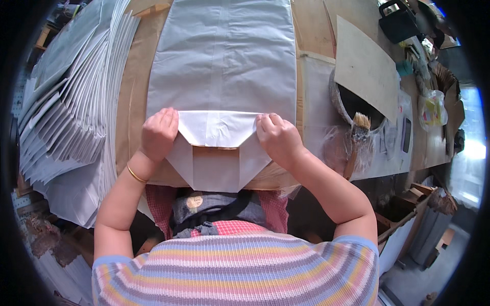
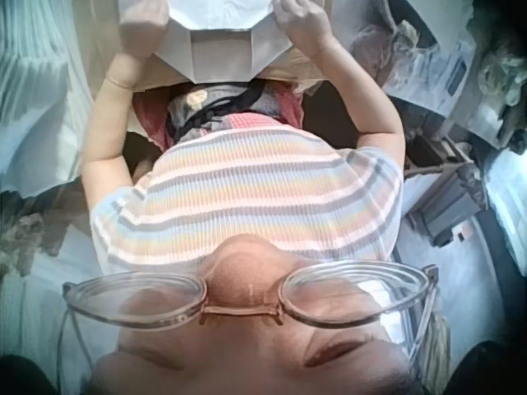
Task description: The person folds a brown paper sheet inside a white sheet, then stacks the folded items with others on the table. The person repeatedly picks up stacks, aligns them, and places them back down.
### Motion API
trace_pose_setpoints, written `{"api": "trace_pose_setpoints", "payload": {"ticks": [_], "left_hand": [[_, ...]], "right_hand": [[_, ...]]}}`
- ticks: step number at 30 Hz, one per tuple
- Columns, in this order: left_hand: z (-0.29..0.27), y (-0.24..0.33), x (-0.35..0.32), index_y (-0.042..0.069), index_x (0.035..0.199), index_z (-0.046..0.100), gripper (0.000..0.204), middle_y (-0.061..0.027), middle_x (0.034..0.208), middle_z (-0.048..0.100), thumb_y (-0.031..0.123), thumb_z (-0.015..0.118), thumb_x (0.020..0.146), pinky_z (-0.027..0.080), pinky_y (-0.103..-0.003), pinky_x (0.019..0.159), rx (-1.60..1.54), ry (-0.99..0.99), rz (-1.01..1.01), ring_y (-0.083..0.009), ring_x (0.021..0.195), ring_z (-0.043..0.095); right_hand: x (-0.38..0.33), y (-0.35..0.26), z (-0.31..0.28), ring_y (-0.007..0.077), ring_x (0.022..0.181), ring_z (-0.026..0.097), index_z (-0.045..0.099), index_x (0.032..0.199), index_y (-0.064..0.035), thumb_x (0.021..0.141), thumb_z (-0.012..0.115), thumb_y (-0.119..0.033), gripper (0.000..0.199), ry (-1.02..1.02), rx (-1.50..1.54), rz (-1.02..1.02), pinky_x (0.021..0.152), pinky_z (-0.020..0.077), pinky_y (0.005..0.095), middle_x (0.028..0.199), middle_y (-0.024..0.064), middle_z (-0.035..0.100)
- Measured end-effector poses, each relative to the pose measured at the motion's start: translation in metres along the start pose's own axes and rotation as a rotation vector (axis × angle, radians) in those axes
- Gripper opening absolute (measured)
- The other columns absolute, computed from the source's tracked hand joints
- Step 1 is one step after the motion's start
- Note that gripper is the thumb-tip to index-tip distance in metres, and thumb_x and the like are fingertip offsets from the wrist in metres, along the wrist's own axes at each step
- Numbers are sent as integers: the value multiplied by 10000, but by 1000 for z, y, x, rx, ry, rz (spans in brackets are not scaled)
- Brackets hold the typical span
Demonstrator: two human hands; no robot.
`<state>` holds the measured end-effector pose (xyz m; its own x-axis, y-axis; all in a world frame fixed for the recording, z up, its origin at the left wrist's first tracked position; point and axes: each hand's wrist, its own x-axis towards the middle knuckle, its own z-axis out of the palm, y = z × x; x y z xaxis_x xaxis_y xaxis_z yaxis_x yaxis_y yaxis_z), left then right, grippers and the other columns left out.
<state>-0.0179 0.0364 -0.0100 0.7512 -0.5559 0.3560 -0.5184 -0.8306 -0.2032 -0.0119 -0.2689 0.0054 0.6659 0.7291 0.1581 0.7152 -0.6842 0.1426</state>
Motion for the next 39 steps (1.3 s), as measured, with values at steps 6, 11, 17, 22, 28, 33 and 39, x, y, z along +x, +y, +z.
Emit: {"api": "trace_pose_setpoints", "payload": {"ticks": [6, 11, 17, 22, 28, 33, 39], "left_hand": [[-50, 17, -20, 94, 1087, 597, 350, -179, 1292, 426, 77, 524, 745, 295, -454, 1014, -226, -306, 56, -289, 1215, 394], [-44, 18, -16, 40, 1067, 594, 362, -108, 1289, 458, 31, 515, 714, 257, -448, 1041, -474, -341, 115, -271, 1233, 375], [-48, 10, -17, 7, 928, 585, 281, -133, 1273, 471, -6, 502, 660, 232, -459, 1047, -834, -468, 40, -335, 1266, 313], [-51, 7, -17, 39, 897, 559, 297, -207, 1322, 386, 73, 571, 602, 211, -471, 1051, -840, -513, 109, -376, 1279, 271], [-36, 5, -35, 40, 809, 539, 204, -211, 1252, 454, 85, 638, 636, 312, -447, 1002, -762, -252, 43, -368, 1220, 371], [-33, 3, -5, -3, 698, 487, 140, -117, 925, 562, 29, 617, 737, 430, -315, 737, -1077, -237, -333, -260, 856, 538], [-9, 22, -4, 2, 692, 442, 177, -96, 702, 463, 17, 612, 741, 378, -339, 613, -859, -58, -507, -248, 666, 460]], "right_hand": [[-14, -19, -39, 270, 1160, 445, 433, 1219, -6, 737, 539, -108, 504, -308, 95, -18, 954, 379, 353, 1241, 168, 454], [-13, -21, -30, 281, 1191, 404, 441, 1246, -72, 702, 549, -57, 555, -272, 303, -18, 999, 332, 375, 1291, 118, 419], [-60, -34, -32, 293, 954, 531, 521, 1068, -19, 612, 567, -15, 458, -196, 472, 268, 849, 410, 387, 1057, 145, 520], [-46, -75, -30, 278, 917, 543, 556, 954, -22, 625, 609, -77, 338, 54, 468, 264, 818, 428, 378, 935, 103, 555], [-55, -57, -5, 246, 805, 559, 611, 774, -54, 655, 672, -39, 134, 269, 680, 503, 736, 445, 346, 740, 69, 575], [-17, -23, -4, 229, 693, 485, 594, 702, -28, 687, 676, -66, 92, 204, 953, 506, 648, 402, 317, 689, 62, 532], [-1, -27, 14, 241, 711, 512, 581, 685, -26, 714, 668, -123, 134, 193, 829, 629, 625, 418, 326, 701, 74, 540]]}}
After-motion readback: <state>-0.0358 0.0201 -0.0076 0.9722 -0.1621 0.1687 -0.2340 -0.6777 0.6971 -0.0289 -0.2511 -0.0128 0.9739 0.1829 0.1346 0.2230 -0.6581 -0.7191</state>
